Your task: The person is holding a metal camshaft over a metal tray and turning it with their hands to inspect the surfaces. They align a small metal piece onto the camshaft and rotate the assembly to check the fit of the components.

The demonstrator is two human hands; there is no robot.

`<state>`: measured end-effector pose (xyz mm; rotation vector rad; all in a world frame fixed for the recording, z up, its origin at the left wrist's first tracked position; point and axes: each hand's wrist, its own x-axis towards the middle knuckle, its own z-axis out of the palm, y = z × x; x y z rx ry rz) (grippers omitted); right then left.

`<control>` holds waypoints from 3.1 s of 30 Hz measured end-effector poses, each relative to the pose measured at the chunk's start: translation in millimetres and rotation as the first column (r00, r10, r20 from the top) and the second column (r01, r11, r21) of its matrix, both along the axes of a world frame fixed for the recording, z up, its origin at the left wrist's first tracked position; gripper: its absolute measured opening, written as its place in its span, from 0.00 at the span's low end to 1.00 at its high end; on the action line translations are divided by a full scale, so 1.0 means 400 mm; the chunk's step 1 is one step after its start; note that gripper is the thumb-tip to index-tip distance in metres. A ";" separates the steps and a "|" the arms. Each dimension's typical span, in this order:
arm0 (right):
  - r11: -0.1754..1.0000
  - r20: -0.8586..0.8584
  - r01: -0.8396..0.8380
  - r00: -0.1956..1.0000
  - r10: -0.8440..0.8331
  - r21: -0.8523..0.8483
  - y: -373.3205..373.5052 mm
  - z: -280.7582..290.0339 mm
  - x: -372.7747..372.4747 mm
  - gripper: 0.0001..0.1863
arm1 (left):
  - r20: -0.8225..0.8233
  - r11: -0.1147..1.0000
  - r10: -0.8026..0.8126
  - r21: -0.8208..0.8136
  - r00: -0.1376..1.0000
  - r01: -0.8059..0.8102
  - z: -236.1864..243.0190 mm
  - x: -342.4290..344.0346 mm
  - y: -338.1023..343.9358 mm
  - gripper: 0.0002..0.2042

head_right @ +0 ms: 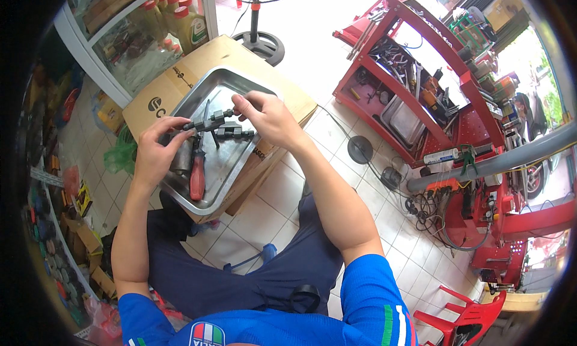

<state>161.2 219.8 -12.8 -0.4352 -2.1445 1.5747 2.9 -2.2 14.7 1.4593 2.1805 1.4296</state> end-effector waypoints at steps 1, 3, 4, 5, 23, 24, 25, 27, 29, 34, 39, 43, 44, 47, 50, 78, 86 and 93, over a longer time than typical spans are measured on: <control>0.999 0.050 -0.005 0.999 0.003 0.034 0.002 -0.004 0.001 0.28 | 0.001 1.000 -0.004 -0.001 1.000 0.004 0.001 0.002 0.001 0.10; 0.995 0.149 -0.025 0.989 0.011 0.095 -0.017 0.010 -0.001 0.29 | 0.015 1.000 -0.004 0.004 1.000 0.004 -0.003 0.001 -0.002 0.10; 0.993 0.182 -0.018 0.983 -0.003 0.115 -0.027 0.021 0.001 0.30 | 0.022 1.000 -0.005 0.006 1.000 0.005 -0.006 0.001 -0.002 0.10; 0.994 0.214 -0.032 0.977 0.009 0.101 -0.024 0.022 0.001 0.27 | 0.020 1.000 -0.004 0.005 1.000 0.004 -0.005 0.000 -0.002 0.10; 0.992 0.204 -0.048 0.979 0.023 0.120 -0.012 0.013 0.003 0.29 | -0.006 1.000 -0.013 0.018 1.000 0.013 -0.001 0.005 -0.001 0.10; 0.993 0.319 -0.085 0.946 0.054 0.082 -0.010 0.035 0.004 0.21 | -0.009 1.000 -0.009 0.016 1.000 0.010 -0.001 0.004 -0.002 0.10; 0.991 0.250 -0.106 0.965 0.084 0.078 -0.007 0.033 0.007 0.20 | -0.013 1.000 -0.006 0.014 1.000 0.006 -0.002 0.003 -0.004 0.10; 0.986 0.109 -0.145 0.985 0.137 0.077 -0.003 0.033 0.015 0.18 | -0.008 1.000 -0.009 0.014 1.000 0.009 -0.001 0.002 -0.003 0.10; 0.989 0.050 -0.141 0.989 0.138 0.047 0.002 0.035 0.025 0.18 | -0.002 1.000 -0.008 0.012 1.000 0.008 -0.001 0.000 -0.003 0.10; 0.995 0.159 -0.028 0.987 0.013 0.094 -0.006 0.036 0.016 0.19 | -0.001 1.000 -0.001 0.007 1.000 0.001 -0.004 0.000 -0.003 0.11; 0.994 0.326 -0.046 0.945 0.010 0.102 -0.024 0.053 0.007 0.21 | -0.005 1.000 -0.009 0.011 1.000 0.009 -0.002 0.003 -0.002 0.11; 0.994 0.102 -0.097 0.991 0.091 0.053 -0.013 0.031 0.014 0.17 | -0.011 1.000 -0.006 0.005 1.000 0.006 -0.004 -0.001 -0.003 0.11; 0.993 0.037 -0.108 0.994 0.106 0.041 -0.011 0.032 0.018 0.17 | -0.010 1.000 -0.006 0.007 1.000 0.006 -0.004 -0.001 -0.003 0.11; 0.992 0.049 -0.072 0.996 0.068 0.100 -0.012 0.040 0.022 0.19 | -0.010 1.000 -0.001 0.010 1.000 0.001 -0.005 -0.001 -0.004 0.11; 0.996 0.145 -0.048 0.989 0.037 0.072 -0.004 0.025 0.012 0.24 | -0.007 1.000 0.004 0.004 1.000 -0.004 -0.003 0.002 -0.003 0.11; 0.995 0.186 -0.050 0.982 0.033 0.089 -0.007 0.027 0.016 0.24 | -0.001 1.000 -0.004 0.003 1.000 0.004 -0.002 0.003 -0.002 0.10; 0.993 0.009 -0.070 0.998 0.070 0.094 0.005 0.022 0.025 0.22 | 0.019 1.000 -0.006 0.001 1.000 0.006 -0.004 0.001 -0.002 0.10; 0.996 0.181 -0.013 0.983 -0.004 0.094 -0.011 0.016 0.005 0.30 | 0.011 1.000 -0.009 0.009 1.000 0.009 -0.008 0.000 -0.003 0.10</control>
